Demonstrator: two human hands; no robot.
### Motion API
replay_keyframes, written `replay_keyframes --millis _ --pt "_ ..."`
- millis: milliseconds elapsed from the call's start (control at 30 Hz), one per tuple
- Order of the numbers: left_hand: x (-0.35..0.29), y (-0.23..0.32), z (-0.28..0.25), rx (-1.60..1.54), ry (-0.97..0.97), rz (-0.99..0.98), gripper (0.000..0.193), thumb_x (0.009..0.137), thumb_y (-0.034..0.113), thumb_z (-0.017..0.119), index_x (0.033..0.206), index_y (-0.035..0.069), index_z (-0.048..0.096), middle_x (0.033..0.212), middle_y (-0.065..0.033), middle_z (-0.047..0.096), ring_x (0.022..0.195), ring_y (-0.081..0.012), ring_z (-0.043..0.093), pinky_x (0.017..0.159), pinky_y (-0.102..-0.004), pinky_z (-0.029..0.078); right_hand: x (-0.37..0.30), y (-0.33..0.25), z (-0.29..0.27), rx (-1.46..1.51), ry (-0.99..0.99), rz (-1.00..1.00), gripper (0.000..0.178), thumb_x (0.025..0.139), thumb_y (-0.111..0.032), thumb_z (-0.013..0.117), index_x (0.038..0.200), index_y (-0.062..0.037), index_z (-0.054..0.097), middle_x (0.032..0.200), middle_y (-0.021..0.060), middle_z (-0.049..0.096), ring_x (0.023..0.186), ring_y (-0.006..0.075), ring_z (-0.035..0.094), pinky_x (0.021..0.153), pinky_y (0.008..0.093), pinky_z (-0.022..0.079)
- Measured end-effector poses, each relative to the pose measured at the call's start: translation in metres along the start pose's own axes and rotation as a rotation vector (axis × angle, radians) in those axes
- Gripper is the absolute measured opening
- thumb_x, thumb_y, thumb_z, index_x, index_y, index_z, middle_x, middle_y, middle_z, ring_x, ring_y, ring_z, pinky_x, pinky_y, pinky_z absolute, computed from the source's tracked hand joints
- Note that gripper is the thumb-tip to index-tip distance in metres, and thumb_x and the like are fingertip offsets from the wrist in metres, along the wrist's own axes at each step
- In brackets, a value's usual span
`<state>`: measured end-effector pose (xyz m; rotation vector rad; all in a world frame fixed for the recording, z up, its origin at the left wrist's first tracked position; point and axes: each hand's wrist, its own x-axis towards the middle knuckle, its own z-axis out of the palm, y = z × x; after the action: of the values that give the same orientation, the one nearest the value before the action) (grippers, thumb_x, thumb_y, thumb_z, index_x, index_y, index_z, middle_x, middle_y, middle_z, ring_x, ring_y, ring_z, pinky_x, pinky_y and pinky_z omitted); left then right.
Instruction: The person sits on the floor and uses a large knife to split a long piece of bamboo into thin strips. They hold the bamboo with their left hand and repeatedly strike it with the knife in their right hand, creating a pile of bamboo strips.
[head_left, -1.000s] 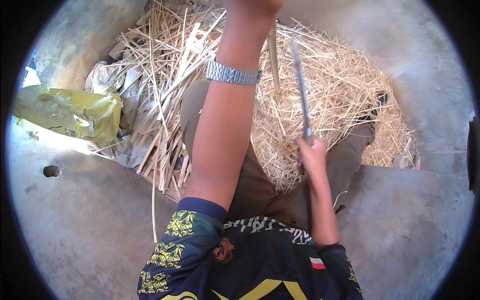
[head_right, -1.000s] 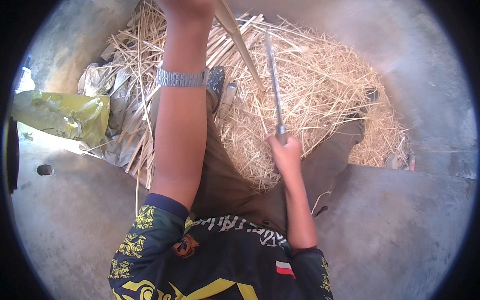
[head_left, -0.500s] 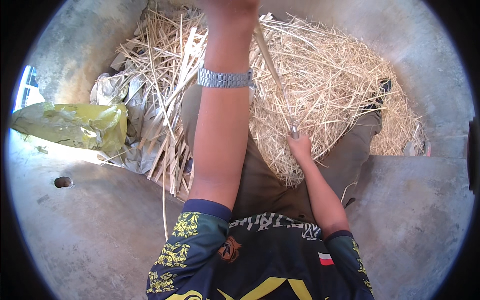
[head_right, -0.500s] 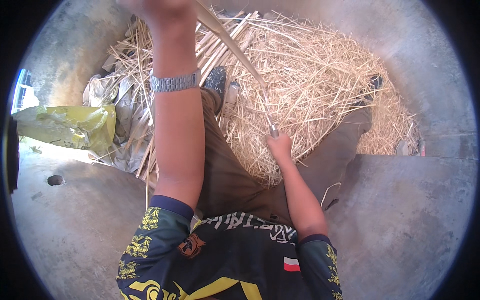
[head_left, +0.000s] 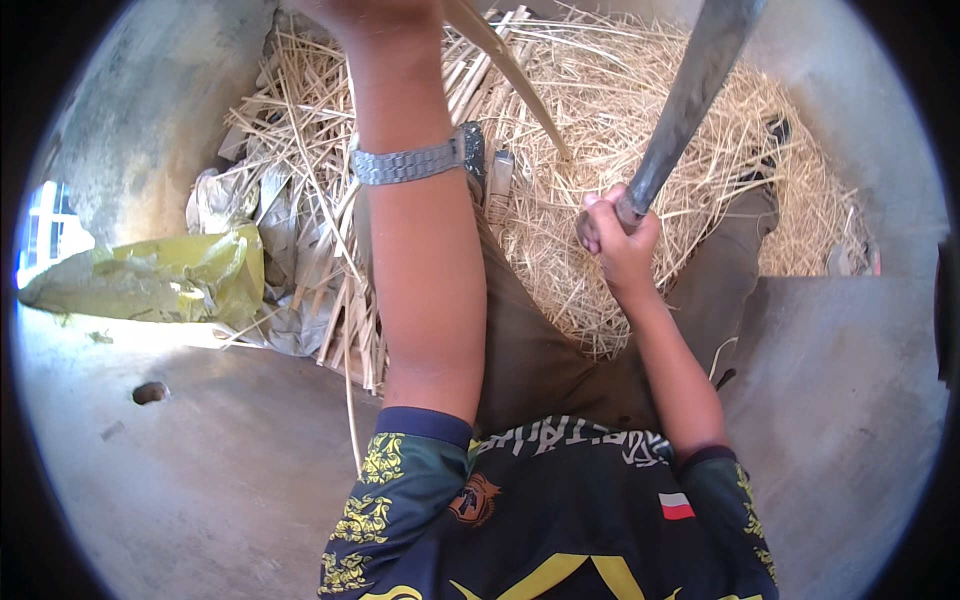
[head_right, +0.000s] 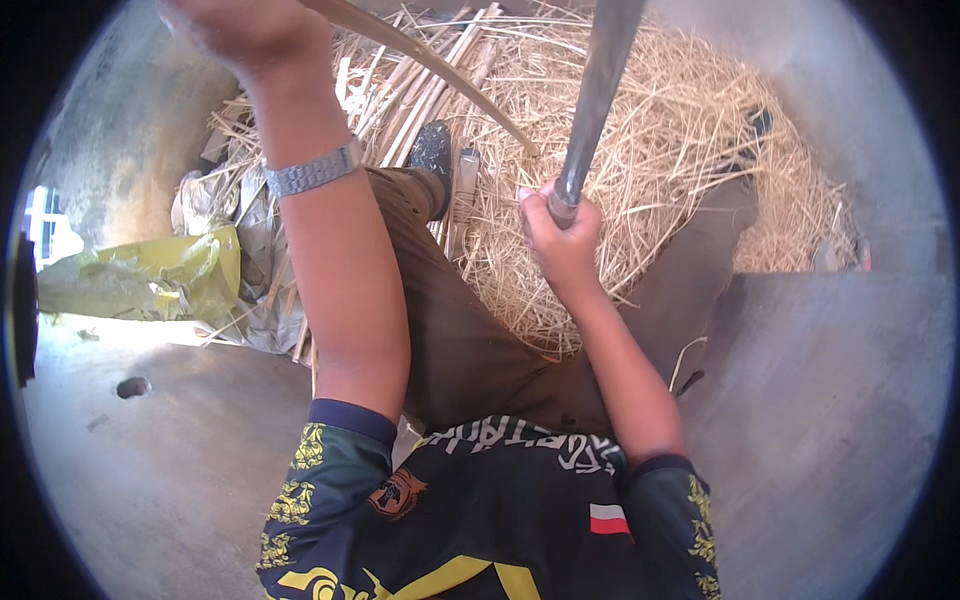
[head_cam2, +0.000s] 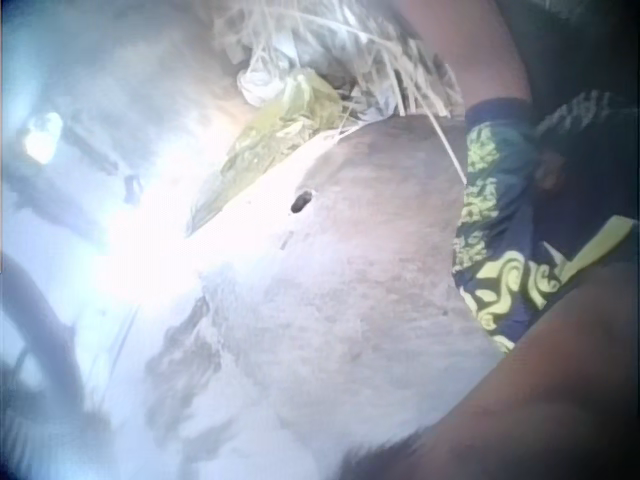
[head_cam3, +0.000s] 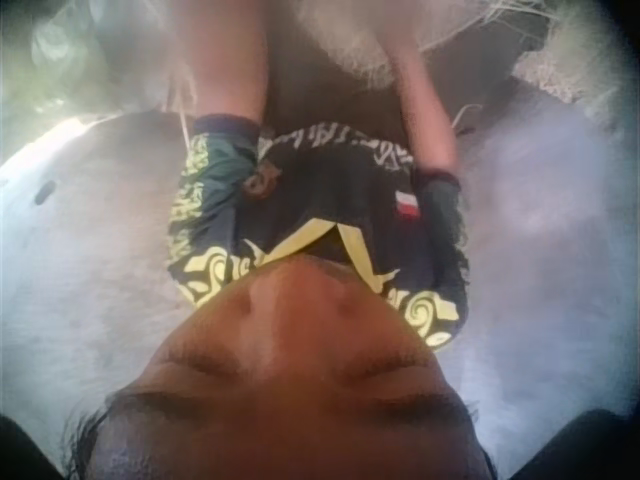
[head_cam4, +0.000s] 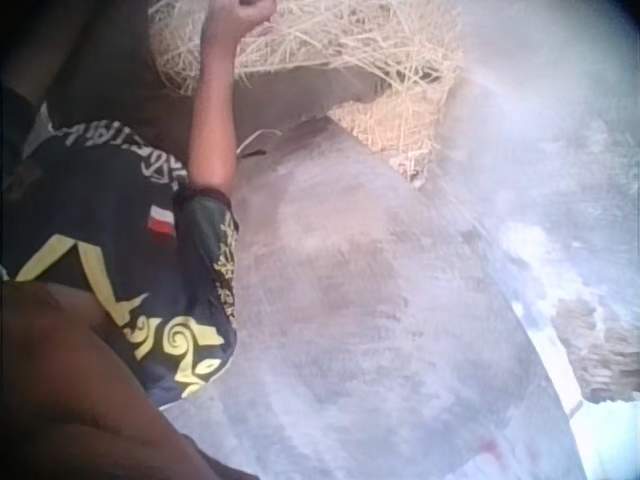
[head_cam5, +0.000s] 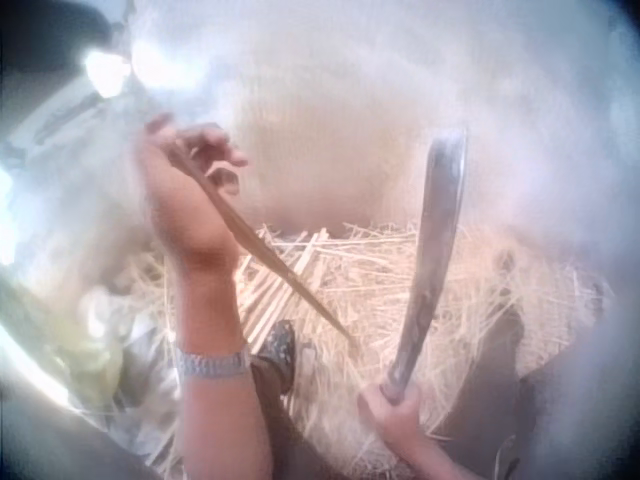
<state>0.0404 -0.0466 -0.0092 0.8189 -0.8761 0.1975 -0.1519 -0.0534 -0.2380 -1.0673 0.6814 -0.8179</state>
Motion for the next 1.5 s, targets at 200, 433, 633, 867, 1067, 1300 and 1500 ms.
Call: replay_keyframes --millis 200,433,633,867,1067,1300,1500 --pt "0.016 -0.014 0.011 -0.103 -0.085 -0.097 0.038 0.107 0.029 0.025 0.118 0.002 0.050 0.054 0.0045 0.035 0.045 -0.0084 0.033 0.042 -0.0233 0.028 0.010 0.133 -0.073 -0.633 0.110 0.499 0.022 0.081 -0.019 0.068 0.070 -0.0014 0.061 0.059 0.0062 0.058 0.049 0.0149 0.054 0.048 0.0295 0.041" --pt "0.016 -0.022 0.003 0.050 0.068 0.000 0.035 0.107 0.029 0.028 0.113 0.004 0.052 0.059 0.0059 0.037 0.048 -0.0075 0.034 0.043 -0.0220 0.030 0.015 0.072 -0.062 -0.610 0.202 0.267 0.019 0.085 -0.014 0.068 0.072 -0.0049 0.058 0.054 0.0007 0.050 0.040 0.0104 0.045 0.039 0.0283 0.036" --pt "0.005 -0.022 0.011 0.141 0.081 0.035 0.033 0.109 0.030 0.029 0.107 0.006 0.051 0.061 0.0058 0.037 0.050 -0.0075 0.034 0.043 -0.0201 0.030 0.018 0.034 -0.027 -0.227 0.115 -0.126 0.030 0.091 -0.012 0.065 0.066 -0.0116 0.048 0.059 -0.0052 0.049 0.050 0.0045 0.038 0.048 0.0290 0.032" --pt "0.005 -0.007 0.018 0.132 0.126 -0.049 0.028 0.108 0.026 0.031 0.108 0.006 0.050 0.060 0.0048 0.037 0.051 -0.0091 0.036 0.046 -0.0225 0.034 0.005 0.127 -0.071 -0.722 0.090 0.471 0.023 0.082 -0.022 0.068 0.074 -0.0002 0.065 0.063 0.0090 0.064 0.056 0.0194 0.061 0.059 0.0368 0.048" --pt "0.035 -0.034 -0.034 0.037 0.096 -0.032 0.024 0.095 0.025 0.040 0.104 0.004 0.045 0.067 -0.0086 0.046 0.057 -0.0208 0.048 0.054 -0.0383 0.046 0.002 0.041 -0.047 -0.716 0.147 0.103 0.019 0.086 -0.018 0.068 0.075 -0.0027 0.065 0.059 0.0035 0.058 0.054 0.0119 0.055 0.055 0.0316 0.043" --pt "0.019 -0.027 -0.004 -0.061 0.070 0.009 0.027 0.108 0.028 0.034 0.106 0.008 0.052 0.067 0.0030 0.044 0.060 -0.0103 0.044 0.054 -0.0236 0.039 0.013 0.019 -0.022 -0.168 0.081 -0.254 0.028 0.091 -0.010 0.068 0.067 -0.0073 0.053 0.058 -0.0043 0.049 0.053 0.0052 0.041 0.050 0.0268 0.033" --pt "0.018 -0.024 0.014 0.209 0.225 0.036 0.028 0.108 0.031 0.034 0.099 0.011 0.051 0.068 0.0033 0.043 0.063 -0.0087 0.044 0.059 -0.0226 0.039 0.021 0.114 -0.074 -0.783 0.116 0.391 0.022 0.083 -0.020 0.069 0.072 -0.0029 0.063 0.062 0.0063 0.062 0.055 0.0187 0.059 0.054 0.0359 0.044"
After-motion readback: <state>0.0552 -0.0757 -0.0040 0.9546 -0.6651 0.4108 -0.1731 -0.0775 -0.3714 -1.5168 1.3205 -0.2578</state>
